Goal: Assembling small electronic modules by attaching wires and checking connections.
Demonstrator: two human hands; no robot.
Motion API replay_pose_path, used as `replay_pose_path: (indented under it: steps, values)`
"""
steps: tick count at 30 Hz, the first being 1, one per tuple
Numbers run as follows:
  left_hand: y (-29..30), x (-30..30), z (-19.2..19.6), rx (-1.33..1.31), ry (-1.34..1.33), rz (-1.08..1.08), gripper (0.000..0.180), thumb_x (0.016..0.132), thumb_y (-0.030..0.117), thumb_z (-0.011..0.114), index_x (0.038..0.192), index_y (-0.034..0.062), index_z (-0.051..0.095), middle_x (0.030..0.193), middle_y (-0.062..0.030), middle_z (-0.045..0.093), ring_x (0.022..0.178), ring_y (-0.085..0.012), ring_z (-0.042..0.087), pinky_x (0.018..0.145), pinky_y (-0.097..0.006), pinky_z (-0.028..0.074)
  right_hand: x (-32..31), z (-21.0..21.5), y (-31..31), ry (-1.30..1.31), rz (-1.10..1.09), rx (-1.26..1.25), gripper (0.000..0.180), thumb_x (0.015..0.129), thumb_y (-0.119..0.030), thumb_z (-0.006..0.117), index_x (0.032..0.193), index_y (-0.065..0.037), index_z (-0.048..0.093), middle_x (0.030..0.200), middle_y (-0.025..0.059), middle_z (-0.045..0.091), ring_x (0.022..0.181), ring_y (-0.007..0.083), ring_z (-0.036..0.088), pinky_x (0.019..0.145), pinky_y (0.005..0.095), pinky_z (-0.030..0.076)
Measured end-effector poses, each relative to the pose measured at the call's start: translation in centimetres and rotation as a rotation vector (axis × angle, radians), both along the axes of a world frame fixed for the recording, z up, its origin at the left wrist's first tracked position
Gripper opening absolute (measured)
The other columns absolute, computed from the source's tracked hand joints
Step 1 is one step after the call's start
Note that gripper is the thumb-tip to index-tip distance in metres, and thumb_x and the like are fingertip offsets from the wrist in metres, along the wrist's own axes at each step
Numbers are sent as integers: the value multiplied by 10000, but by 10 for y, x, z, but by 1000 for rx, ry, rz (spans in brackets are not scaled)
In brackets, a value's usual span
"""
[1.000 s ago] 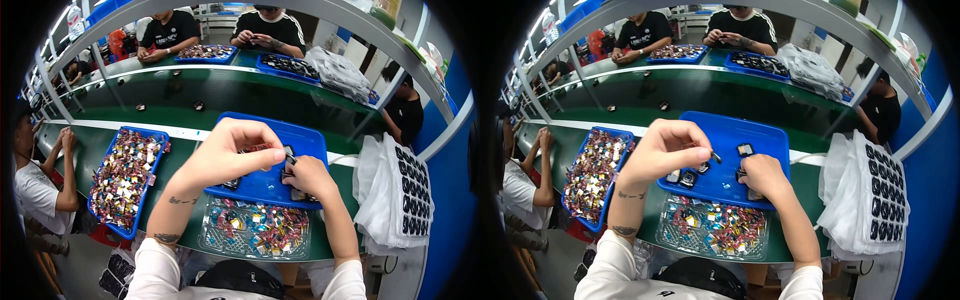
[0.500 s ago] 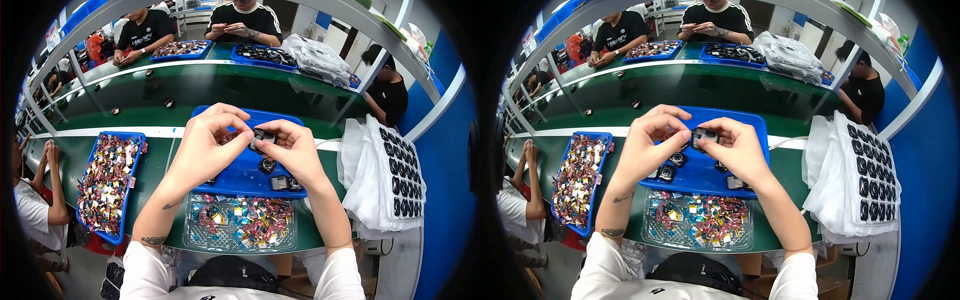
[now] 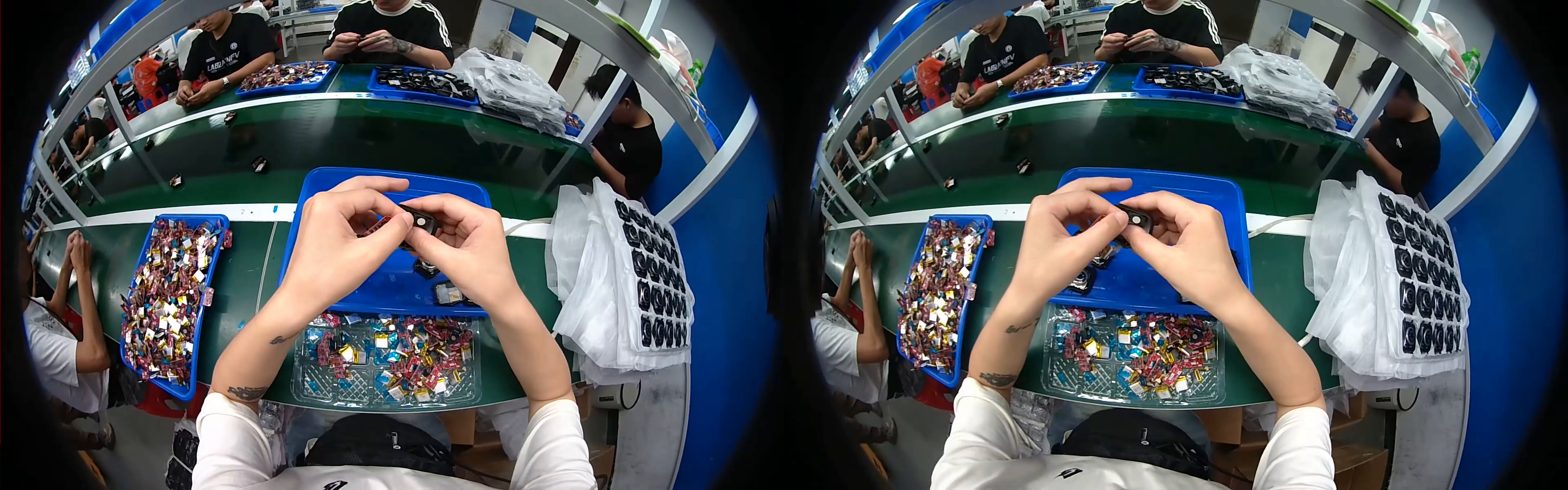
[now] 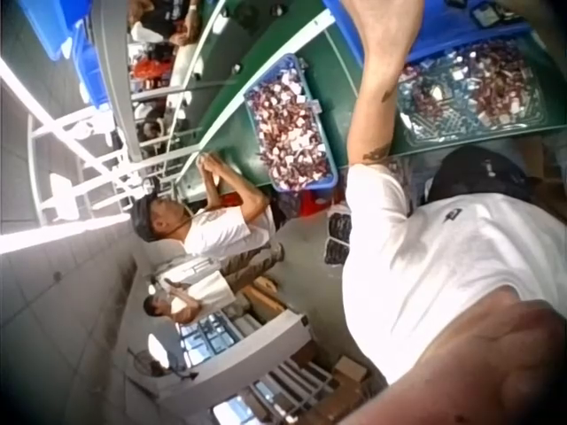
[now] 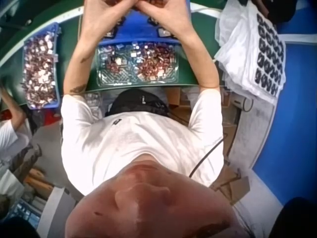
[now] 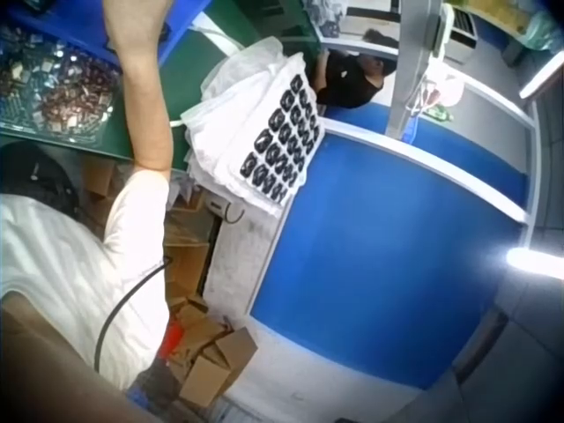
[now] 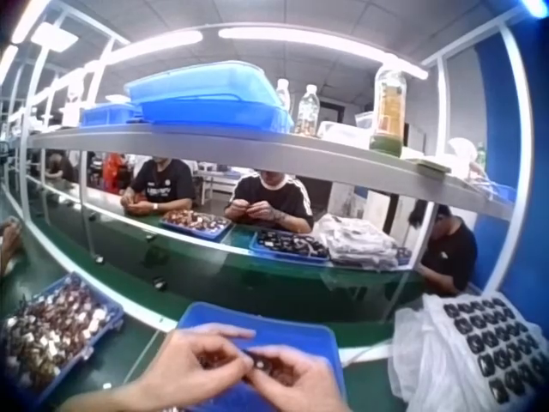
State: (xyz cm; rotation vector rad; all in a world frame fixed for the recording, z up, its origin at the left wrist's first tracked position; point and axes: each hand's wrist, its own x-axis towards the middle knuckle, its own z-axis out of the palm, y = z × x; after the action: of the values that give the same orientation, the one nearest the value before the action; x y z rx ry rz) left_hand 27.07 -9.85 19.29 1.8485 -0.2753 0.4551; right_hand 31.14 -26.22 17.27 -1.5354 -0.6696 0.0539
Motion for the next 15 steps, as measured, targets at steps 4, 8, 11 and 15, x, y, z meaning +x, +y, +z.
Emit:
replay_pose_path:
  steps: [4,8,11,15]
  values:
    - [-1,2,0,27,15,16,141,772,105,658,778,-30,698,1047,-155,667,663,-115,621,599,-232,489,1,-1,0,-6,0,-22,205,853,-66,660,1041,14,649,821,23,658,675,13,553,583,162,443]
    - [1,5,-6,17,-32,26,147,763,114,659,774,-27,700,1034,-160,675,691,-143,638,606,-247,494,-1,1,1,2,5,0,210,854,-72,662,1045,13,650,829,24,659,688,16,558,595,162,450]
    - [1,4,-3,-1,54,-6,122,791,78,659,779,-36,699,1053,-175,668,763,-117,630,667,-220,490,-1,1,1,3,9,-7,214,854,-75,662,1049,14,652,839,28,662,699,21,567,606,164,458]
    - [1,7,-7,-65,62,-35,118,797,66,652,786,-44,693,1063,-186,665,817,-133,641,706,-237,508,-2,2,0,3,9,-9,229,856,-73,659,1067,15,653,867,39,672,738,39,597,641,173,483]
